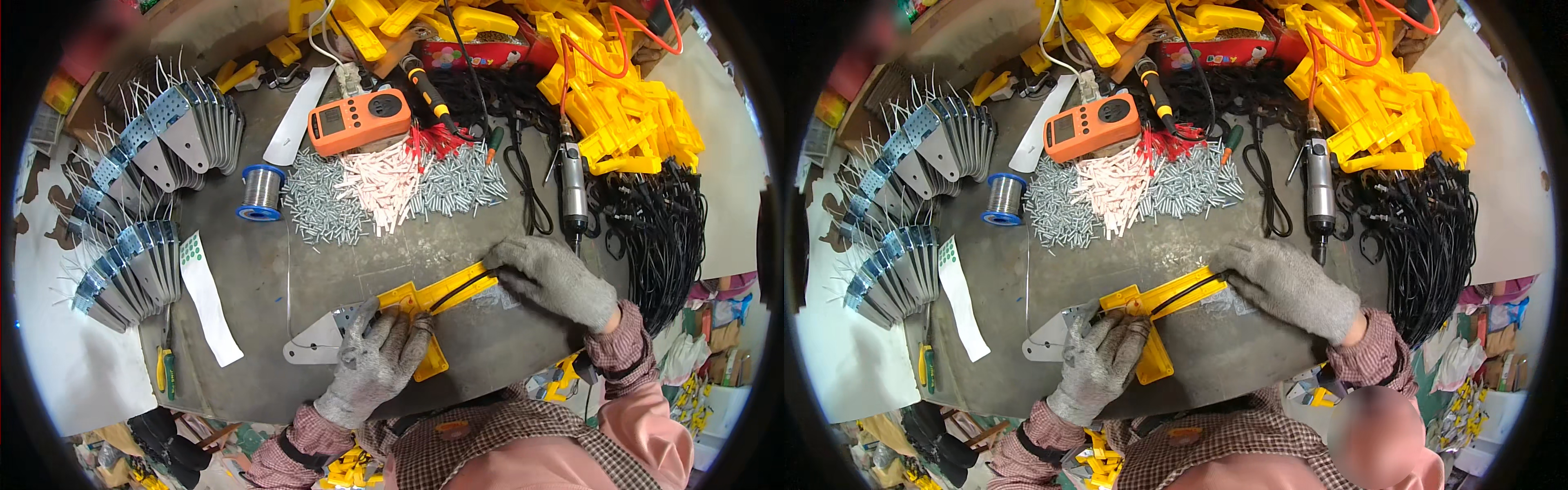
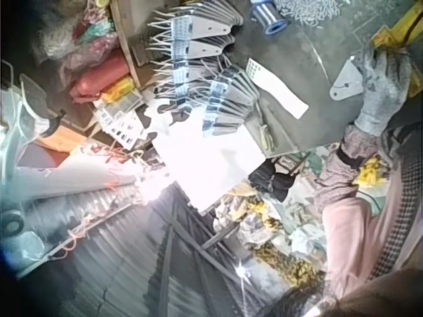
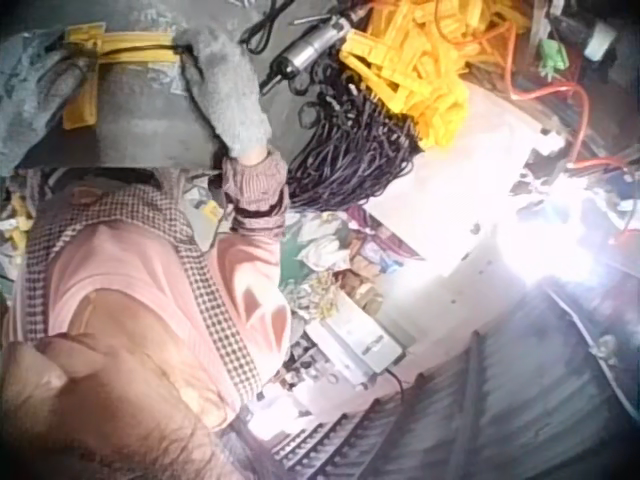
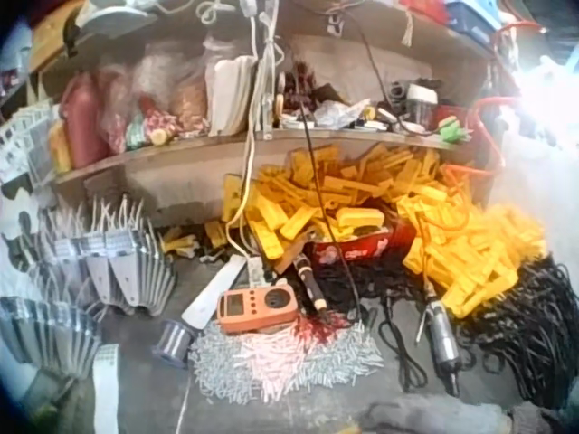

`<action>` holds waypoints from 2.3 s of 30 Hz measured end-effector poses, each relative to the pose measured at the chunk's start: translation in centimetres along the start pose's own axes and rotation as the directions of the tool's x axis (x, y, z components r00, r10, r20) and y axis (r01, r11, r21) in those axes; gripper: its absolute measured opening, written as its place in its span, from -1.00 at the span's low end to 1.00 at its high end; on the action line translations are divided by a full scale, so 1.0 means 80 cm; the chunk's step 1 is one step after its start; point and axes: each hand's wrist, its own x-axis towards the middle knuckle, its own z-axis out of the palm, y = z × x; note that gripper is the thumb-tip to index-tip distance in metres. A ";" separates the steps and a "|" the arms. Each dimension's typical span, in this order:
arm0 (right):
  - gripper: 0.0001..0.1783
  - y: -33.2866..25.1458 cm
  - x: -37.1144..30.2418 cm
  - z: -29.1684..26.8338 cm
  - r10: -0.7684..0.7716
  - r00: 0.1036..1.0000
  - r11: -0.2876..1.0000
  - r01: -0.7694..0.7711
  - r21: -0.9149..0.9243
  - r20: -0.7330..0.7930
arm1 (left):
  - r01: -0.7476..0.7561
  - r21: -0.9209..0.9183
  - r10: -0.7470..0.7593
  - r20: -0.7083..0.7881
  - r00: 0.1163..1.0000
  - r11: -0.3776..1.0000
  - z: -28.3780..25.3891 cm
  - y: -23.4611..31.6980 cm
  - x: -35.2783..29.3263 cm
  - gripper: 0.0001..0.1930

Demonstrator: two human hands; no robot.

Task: Soldering wires to circuit boards and assembling components into yellow plastic housings using a pneumatic screwdriver.

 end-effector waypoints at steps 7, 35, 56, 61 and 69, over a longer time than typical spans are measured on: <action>-0.62 -0.047 0.044 0.069 -0.200 0.980 0.963 0.193 -0.186 -0.020 | 0.098 -0.073 -0.096 0.030 0.995 0.993 0.000 0.005 0.000 -0.57; -0.77 -0.051 0.070 0.040 -0.173 0.978 0.972 0.188 0.137 -0.117 | 0.291 0.006 -0.279 0.306 0.911 0.957 -0.010 0.065 -0.010 -0.33; -0.54 -0.020 0.046 0.116 -0.127 0.948 0.992 0.119 -0.045 -0.291 | 0.496 0.113 -0.507 0.102 0.856 0.861 -0.020 0.032 0.061 -0.52; -0.52 -0.022 0.051 0.105 -0.168 0.949 0.983 0.180 0.020 -0.266 | 0.499 0.112 -0.508 0.082 0.857 0.859 -0.014 0.036 0.062 -0.59; -0.57 -0.018 0.054 0.108 -0.269 0.884 0.961 0.272 -0.047 -0.383 | 0.527 0.155 -0.538 0.039 0.842 0.836 -0.012 0.045 0.066 -0.61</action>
